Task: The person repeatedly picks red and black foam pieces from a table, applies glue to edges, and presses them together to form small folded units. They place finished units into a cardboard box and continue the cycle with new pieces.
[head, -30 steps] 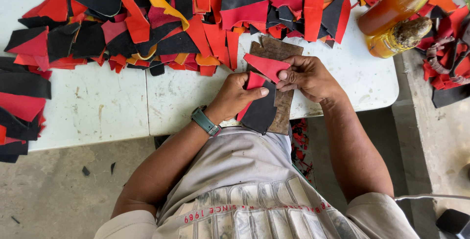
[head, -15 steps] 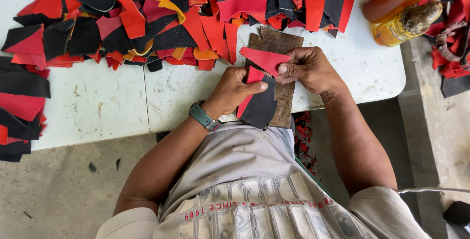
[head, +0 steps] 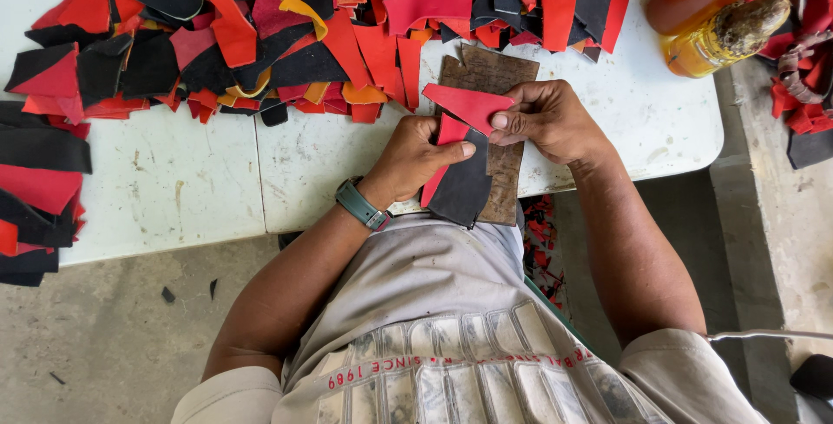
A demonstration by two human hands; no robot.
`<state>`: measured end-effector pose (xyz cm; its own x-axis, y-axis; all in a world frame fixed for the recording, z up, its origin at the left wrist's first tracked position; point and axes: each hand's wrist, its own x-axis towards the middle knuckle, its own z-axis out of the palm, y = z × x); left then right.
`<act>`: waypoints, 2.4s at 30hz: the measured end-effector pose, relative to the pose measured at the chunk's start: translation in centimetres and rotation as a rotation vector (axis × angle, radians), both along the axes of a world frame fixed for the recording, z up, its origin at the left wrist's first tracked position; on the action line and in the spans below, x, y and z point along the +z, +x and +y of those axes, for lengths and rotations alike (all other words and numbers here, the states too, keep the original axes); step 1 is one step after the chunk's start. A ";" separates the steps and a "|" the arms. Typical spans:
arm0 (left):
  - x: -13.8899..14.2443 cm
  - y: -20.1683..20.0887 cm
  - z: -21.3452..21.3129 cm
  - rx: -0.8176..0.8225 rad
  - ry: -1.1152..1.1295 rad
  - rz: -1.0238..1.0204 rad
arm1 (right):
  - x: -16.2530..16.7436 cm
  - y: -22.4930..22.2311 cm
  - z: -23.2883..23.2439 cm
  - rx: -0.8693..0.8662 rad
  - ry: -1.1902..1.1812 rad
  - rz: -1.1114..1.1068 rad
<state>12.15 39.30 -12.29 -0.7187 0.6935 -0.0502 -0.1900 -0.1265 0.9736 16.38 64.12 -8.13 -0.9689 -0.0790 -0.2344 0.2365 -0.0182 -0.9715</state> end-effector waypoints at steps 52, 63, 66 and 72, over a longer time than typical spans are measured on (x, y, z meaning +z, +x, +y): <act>12.0 -4.1 -0.9 -0.144 -0.317 0.717 | 6.1 2.7 -3.6 -0.049 -0.087 0.196; 12.5 -3.6 -0.9 -0.088 -0.357 0.637 | 6.5 3.2 -3.6 -0.074 -0.049 0.299; 12.8 -3.2 -0.7 -0.041 -0.326 0.635 | 6.6 3.2 -3.7 -0.095 -0.094 0.323; 13.4 -3.1 -0.6 -0.056 -0.337 0.613 | 6.9 3.4 -3.6 -0.096 -0.031 0.333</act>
